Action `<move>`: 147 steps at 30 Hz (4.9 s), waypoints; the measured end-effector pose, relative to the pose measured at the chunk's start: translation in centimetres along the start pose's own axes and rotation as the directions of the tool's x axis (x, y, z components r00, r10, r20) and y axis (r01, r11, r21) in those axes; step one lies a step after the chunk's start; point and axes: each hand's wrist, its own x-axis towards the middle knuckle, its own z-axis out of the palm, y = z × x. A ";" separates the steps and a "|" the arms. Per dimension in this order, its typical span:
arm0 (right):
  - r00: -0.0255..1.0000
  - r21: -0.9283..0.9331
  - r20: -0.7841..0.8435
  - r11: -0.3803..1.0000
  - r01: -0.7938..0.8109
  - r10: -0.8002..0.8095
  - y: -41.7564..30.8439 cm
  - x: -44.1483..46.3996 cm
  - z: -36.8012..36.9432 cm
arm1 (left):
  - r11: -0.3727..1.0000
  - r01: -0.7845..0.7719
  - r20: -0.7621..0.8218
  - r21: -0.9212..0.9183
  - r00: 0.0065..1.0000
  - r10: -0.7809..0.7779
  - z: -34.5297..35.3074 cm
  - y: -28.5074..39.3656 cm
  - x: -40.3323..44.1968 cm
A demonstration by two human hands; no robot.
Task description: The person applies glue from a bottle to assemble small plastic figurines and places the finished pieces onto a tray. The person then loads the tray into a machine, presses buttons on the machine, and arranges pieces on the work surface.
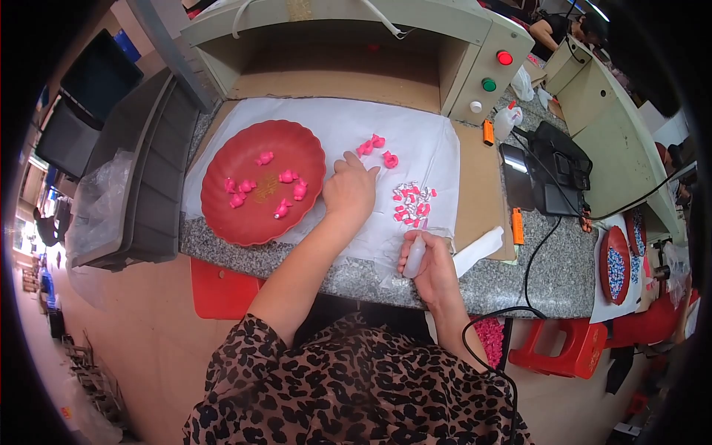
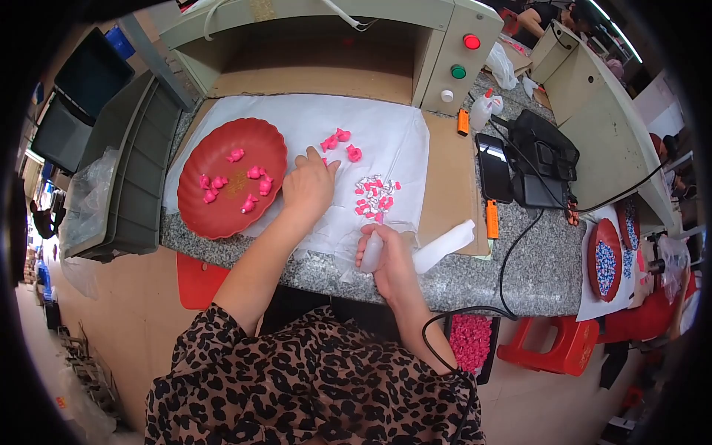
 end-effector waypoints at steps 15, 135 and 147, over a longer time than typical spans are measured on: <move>0.966 0.101 0.207 0.986 0.136 -0.154 -1.2 0.2 0.2 | -0.064 0.673 0.507 -0.737 0.612 0.607 -0.2 -3.5 -6.9; 0.665 -0.696 0.322 0.308 0.649 -0.674 -0.4 0.7 -1.2 | 0.587 -0.261 0.115 -0.767 0.843 0.525 0.2 -5.6 -6.0; 0.698 -0.671 0.248 0.401 0.624 -0.672 -0.4 0.5 -0.7 | 0.588 -0.268 0.122 -0.763 0.834 0.538 0.0 -5.5 -5.9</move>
